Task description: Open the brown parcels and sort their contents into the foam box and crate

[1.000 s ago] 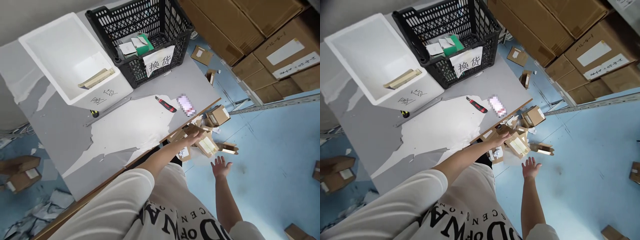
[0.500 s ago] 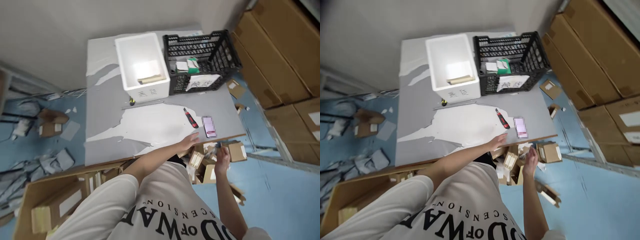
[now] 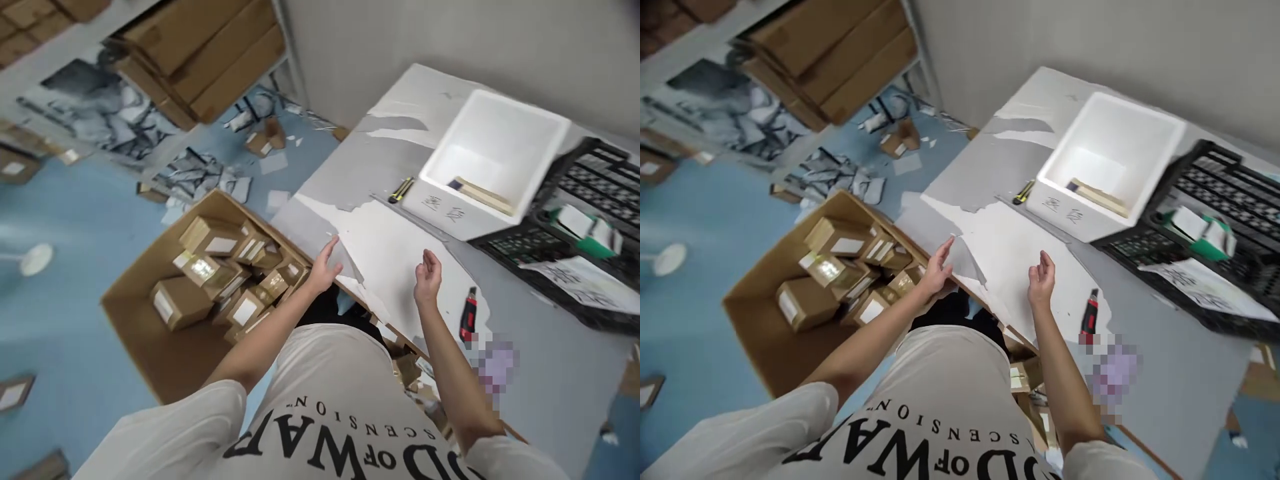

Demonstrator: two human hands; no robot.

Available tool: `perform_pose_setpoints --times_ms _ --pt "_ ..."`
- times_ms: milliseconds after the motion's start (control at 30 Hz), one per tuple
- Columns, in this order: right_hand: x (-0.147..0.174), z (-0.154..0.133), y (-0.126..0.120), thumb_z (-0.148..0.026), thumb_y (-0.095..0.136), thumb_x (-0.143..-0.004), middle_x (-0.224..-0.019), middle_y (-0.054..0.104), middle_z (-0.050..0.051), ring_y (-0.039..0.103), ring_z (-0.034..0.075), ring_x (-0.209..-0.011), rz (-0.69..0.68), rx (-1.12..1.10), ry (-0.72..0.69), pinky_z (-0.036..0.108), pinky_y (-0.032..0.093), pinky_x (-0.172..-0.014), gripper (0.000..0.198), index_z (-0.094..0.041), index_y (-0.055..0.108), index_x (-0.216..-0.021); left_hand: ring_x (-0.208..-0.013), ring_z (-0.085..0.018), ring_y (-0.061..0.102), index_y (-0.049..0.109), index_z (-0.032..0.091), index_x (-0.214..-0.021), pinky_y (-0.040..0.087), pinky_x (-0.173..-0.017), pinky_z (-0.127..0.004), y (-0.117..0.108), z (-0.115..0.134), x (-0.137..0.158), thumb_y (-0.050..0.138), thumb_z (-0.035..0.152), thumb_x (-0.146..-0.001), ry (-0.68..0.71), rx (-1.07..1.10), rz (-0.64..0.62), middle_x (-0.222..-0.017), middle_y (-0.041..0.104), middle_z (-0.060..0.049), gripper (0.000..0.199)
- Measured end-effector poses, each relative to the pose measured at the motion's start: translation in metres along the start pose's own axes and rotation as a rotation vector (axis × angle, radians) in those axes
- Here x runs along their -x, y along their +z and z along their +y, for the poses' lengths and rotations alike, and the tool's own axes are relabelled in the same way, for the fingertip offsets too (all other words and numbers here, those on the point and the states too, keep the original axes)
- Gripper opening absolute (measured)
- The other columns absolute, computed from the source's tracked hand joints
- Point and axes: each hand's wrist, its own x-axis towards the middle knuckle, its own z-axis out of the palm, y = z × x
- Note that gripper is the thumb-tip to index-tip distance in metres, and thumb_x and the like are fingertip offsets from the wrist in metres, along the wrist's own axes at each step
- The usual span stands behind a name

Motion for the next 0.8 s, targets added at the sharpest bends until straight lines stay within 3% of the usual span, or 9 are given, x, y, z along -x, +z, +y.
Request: perform_pose_setpoints --times_ms 200,400,633,800 --pt "0.0 -0.02 0.122 -0.052 0.055 -0.084 -0.142 0.045 0.015 0.041 0.027 -0.133 -0.427 0.068 -0.103 0.051 0.033 -0.11 0.061 -0.018 0.044 -0.134 -0.141 -0.031 0.029 0.039 0.016 -0.14 0.02 -0.117 -0.047 -0.1 -0.023 0.073 0.055 0.07 -0.075 -0.135 -0.054 0.489 -0.149 0.035 -0.018 0.085" --pt "0.031 -0.036 0.233 -0.054 0.05 -0.087 -0.142 0.045 0.015 0.042 0.026 -0.133 -0.715 0.155 -0.218 0.048 0.033 -0.111 0.061 -0.018 0.043 -0.136 -0.141 -0.031 0.027 0.037 0.017 -0.141 0.021 -0.118 -0.045 -0.2 -0.045 0.123 0.057 0.069 -0.075 -0.173 -0.04 0.795 -0.15 0.033 -0.018 0.087" --pt "0.073 -0.018 0.383 -0.057 0.047 -0.088 -0.143 0.046 0.013 0.041 0.027 -0.133 -0.974 0.203 -0.274 0.049 0.029 -0.113 0.064 -0.019 0.041 -0.139 -0.143 -0.029 0.023 0.035 0.018 -0.143 0.018 -0.119 -0.044 -0.327 -0.086 0.163 0.053 0.067 -0.079 -0.164 -0.046 0.979 -0.152 0.03 -0.016 0.082" --pt "0.092 0.017 0.472 -0.06 0.049 -0.086 -0.145 0.044 0.013 0.04 0.027 -0.135 -1.132 0.26 -0.22 0.05 0.028 -0.113 0.068 -0.02 0.041 -0.14 -0.144 -0.029 0.021 0.032 0.017 -0.145 0.018 -0.119 -0.043 -0.391 -0.13 0.174 0.049 0.071 -0.078 -0.261 0.01 1.083 -0.154 0.027 -0.015 0.088"
